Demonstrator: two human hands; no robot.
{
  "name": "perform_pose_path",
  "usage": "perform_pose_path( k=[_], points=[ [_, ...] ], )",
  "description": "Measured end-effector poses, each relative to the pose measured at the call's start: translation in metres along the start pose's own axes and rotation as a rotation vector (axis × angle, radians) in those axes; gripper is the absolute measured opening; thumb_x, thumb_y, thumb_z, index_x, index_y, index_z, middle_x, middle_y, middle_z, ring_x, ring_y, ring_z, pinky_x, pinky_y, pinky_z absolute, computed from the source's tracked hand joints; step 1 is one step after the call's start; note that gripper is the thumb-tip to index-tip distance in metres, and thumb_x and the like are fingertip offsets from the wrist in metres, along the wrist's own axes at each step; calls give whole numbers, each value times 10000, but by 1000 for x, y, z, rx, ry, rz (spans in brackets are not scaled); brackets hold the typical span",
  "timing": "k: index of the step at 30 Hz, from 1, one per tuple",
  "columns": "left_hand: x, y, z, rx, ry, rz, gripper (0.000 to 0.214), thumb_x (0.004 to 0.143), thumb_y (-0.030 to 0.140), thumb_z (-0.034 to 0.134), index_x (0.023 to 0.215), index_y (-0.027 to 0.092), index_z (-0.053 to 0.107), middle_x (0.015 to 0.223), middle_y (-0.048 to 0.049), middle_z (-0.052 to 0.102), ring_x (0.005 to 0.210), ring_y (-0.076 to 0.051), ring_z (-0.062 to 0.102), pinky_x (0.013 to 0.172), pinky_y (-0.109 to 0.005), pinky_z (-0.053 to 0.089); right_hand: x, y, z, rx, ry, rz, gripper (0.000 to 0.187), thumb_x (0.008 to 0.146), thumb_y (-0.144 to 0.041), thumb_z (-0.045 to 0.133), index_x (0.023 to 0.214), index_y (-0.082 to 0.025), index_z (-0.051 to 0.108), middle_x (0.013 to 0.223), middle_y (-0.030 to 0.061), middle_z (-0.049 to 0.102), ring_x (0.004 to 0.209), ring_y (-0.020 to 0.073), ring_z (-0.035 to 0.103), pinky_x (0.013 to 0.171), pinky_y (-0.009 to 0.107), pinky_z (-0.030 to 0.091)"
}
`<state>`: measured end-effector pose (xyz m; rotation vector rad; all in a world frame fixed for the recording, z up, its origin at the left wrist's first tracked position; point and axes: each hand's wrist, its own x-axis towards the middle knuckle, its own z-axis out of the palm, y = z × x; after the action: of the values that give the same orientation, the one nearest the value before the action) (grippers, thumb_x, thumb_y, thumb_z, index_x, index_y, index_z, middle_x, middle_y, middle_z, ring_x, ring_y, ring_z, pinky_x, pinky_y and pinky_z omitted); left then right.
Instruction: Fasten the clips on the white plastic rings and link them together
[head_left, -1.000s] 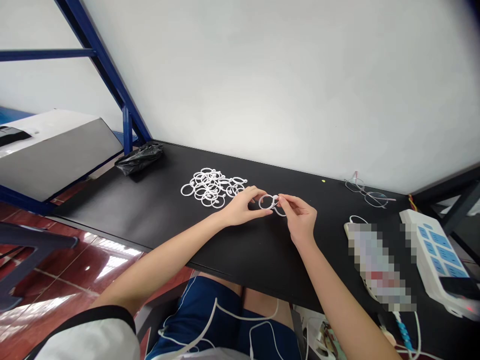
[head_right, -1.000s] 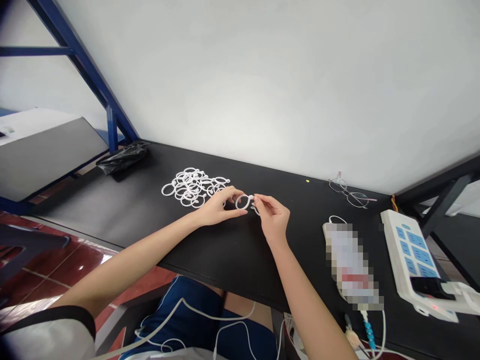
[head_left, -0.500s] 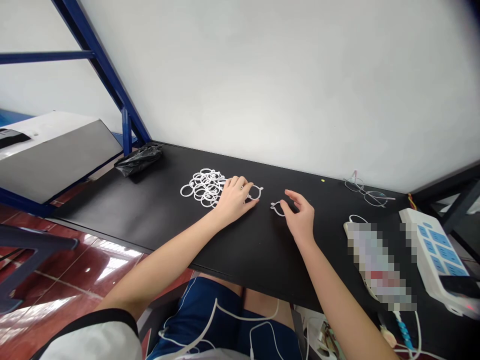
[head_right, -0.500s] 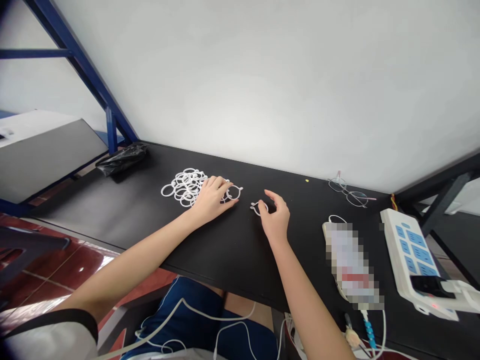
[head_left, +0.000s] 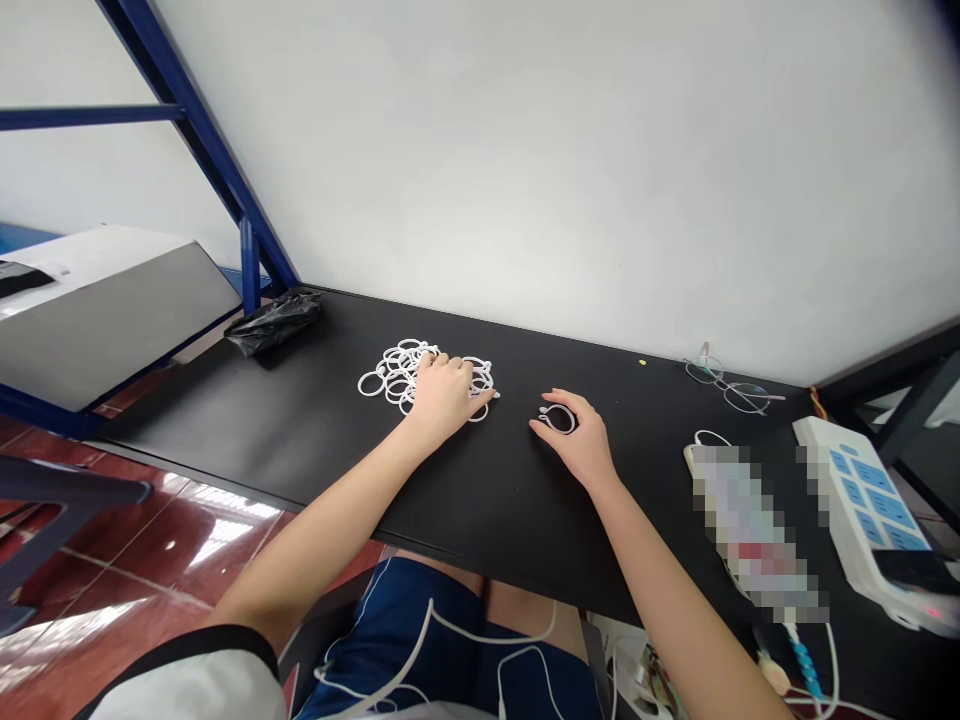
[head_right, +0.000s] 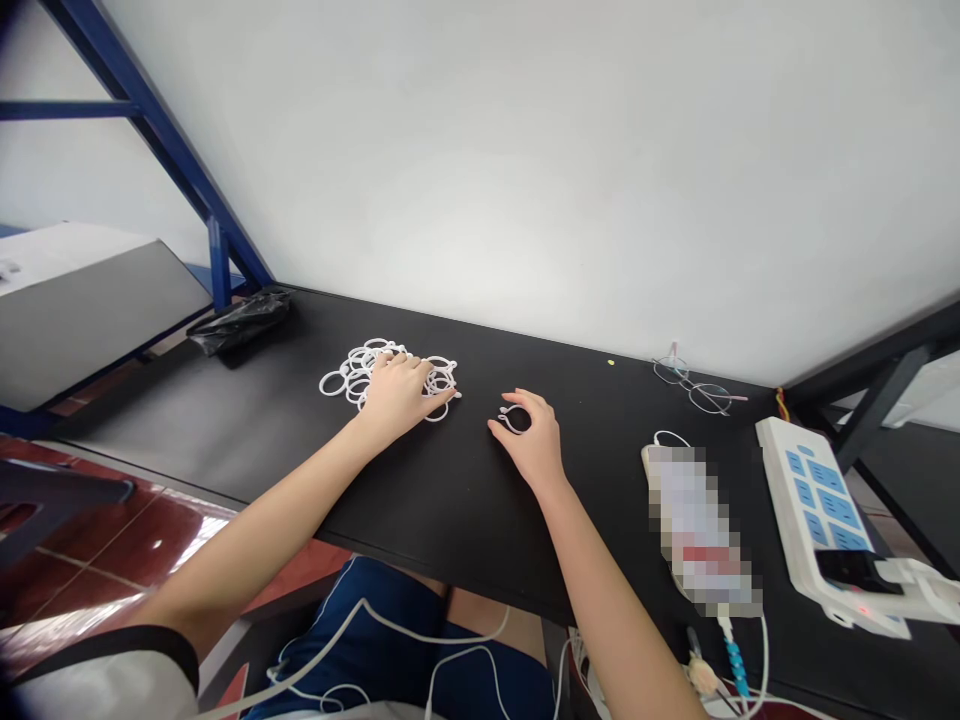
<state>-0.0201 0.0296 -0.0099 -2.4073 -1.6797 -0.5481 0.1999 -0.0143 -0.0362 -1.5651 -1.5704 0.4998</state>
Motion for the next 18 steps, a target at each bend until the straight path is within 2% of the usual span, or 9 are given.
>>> perform_pose_path(
  k=[10, 18],
  points=[
    [1, -10, -9, -2, -41, -66, 412, 856, 531, 586, 873, 141, 716, 859, -144, 717, 906, -328, 616, 858, -436, 355, 0, 0, 0, 29, 0, -5, 282, 657, -271, 708, 936, -232, 714, 1154, 78, 695, 1106, 295, 613, 999, 484, 440],
    [-13, -23, -18, 22, -68, -104, 441, 867, 529, 584, 1011, 130, 706, 963, -156, 714, 988, -342, 619, 884, -433, 368, 0, 0, 0, 45, 15, -18, 268, 658, -278, 688, 921, -232, 717, 1122, 73, 709, 1088, 292, 623, 989, 477, 453]
  ],
)
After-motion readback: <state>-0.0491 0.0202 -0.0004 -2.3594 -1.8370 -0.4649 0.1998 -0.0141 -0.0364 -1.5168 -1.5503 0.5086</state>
